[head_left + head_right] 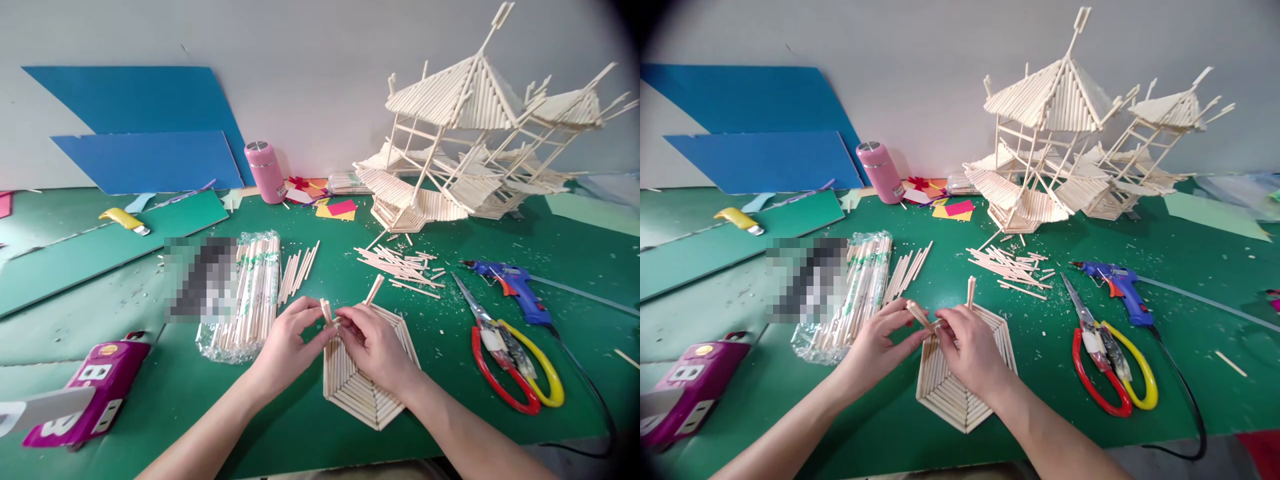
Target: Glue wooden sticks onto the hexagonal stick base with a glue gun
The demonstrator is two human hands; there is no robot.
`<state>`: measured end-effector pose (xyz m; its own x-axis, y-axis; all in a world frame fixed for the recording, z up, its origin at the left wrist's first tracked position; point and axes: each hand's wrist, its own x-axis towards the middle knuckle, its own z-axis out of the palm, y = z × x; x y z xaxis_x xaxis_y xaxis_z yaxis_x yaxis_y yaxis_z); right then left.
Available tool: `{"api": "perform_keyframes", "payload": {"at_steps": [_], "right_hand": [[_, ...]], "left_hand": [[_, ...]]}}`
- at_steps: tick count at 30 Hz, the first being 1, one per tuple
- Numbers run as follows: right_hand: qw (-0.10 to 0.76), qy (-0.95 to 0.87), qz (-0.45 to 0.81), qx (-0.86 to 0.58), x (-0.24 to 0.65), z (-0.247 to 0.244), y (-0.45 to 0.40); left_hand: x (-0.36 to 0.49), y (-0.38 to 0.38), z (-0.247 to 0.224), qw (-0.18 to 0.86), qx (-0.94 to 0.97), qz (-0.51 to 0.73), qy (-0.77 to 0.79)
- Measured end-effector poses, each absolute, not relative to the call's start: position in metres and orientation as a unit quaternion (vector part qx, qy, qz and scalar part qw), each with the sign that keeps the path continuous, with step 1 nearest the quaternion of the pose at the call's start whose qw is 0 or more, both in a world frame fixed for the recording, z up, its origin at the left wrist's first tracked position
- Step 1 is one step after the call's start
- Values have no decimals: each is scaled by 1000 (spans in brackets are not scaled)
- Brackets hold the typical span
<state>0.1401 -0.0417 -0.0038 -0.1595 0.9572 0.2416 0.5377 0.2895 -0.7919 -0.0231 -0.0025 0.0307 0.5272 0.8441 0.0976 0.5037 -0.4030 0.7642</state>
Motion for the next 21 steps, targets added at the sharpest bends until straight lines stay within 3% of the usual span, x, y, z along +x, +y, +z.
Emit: {"api": "perform_keyframes", "payload": {"at_steps": [21], "right_hand": [[364,-719,262,-531,141,-6,-41]], "left_hand": [[-15,3,21,361,804,282,378]]}}
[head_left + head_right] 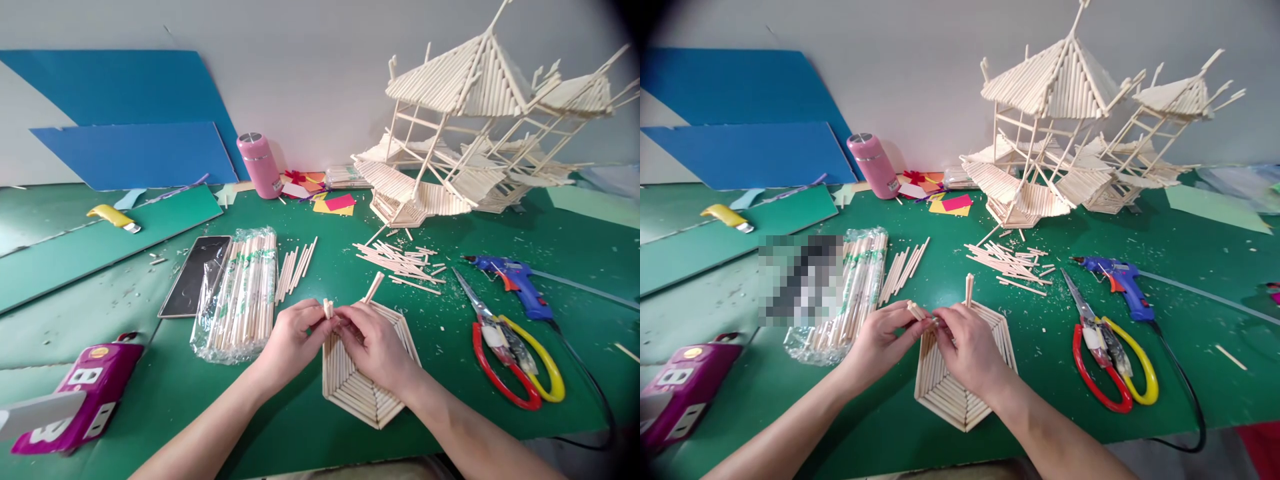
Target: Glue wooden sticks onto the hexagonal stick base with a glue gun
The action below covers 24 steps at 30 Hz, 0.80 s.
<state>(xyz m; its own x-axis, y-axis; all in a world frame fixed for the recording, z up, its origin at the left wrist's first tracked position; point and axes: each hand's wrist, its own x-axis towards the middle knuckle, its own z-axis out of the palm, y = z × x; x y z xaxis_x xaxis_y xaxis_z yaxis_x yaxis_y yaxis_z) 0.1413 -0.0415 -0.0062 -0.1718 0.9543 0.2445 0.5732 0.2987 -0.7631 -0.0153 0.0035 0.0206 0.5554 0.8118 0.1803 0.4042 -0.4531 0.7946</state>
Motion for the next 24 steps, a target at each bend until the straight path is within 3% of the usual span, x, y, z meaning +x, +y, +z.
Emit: {"api": "perform_keyframes", "payload": {"at_steps": [9,13,19,24], "right_hand": [[386,-711,264,-525,150,6,-48],[397,-663,150,-616,188,8,-62],[233,-656,73,-714,218,-16,-82],[288,-611,145,-723,196,-16,-89]], "left_hand": [[-28,-3,16,314,813,234,431],[-40,-22,10,214,829,192,480],[-33,-52,5,123,869,106,468],[-26,-60,3,120,871,88,468]]}}
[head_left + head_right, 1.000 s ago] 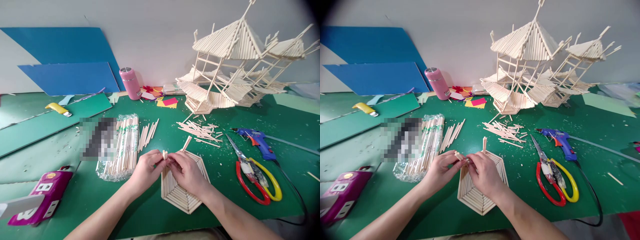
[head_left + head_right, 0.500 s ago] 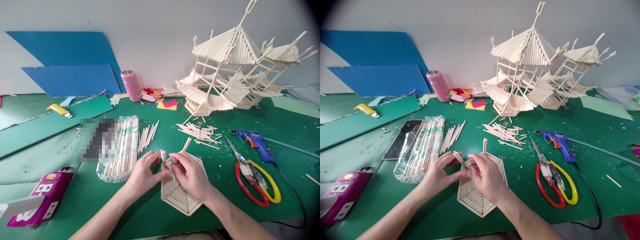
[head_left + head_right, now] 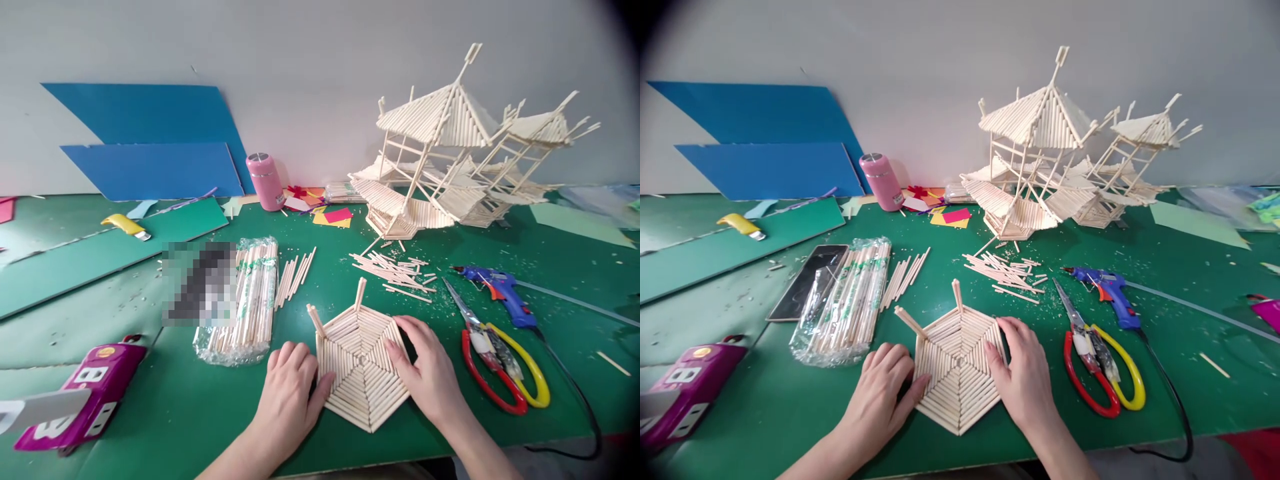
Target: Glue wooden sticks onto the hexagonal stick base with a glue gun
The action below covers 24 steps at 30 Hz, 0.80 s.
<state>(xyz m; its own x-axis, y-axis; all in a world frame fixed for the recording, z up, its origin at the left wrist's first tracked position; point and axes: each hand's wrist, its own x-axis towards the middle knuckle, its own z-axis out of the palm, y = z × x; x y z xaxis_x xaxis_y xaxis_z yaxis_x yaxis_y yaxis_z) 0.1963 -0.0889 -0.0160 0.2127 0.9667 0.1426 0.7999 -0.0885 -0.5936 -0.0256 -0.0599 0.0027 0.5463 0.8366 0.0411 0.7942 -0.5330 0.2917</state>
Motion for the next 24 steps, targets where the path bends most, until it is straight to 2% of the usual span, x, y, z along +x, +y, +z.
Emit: {"api": "perform_keyframes", "payload": {"at_steps": [4,8,10,12,14,16,19,24], "right_hand": [[335,-530,342,-700,195,-5,-80],[435,-420,475,-639,205,-3,-56],[468,-375,517,-611,210,-3,-41],[479,-358,541,-592,213,-1,-28],[479,-352,563,-574,215,3,-18],[477,-344,588,-556,215,9,-10],[477,-329,613,-538,218,19,3],[524,-301,604,-519,222,32,24]], "left_hand": [[-28,-59,2,154,858,117,476],[-28,-46,11,257,803,208,495],[-26,-36,21,361,736,265,507],[-21,-25,33,514,623,312,500],[-15,-17,43,668,481,344,452],[-8,-14,50,765,364,353,398],[3,-17,56,811,299,360,351],[20,-30,57,786,305,415,343]]}}
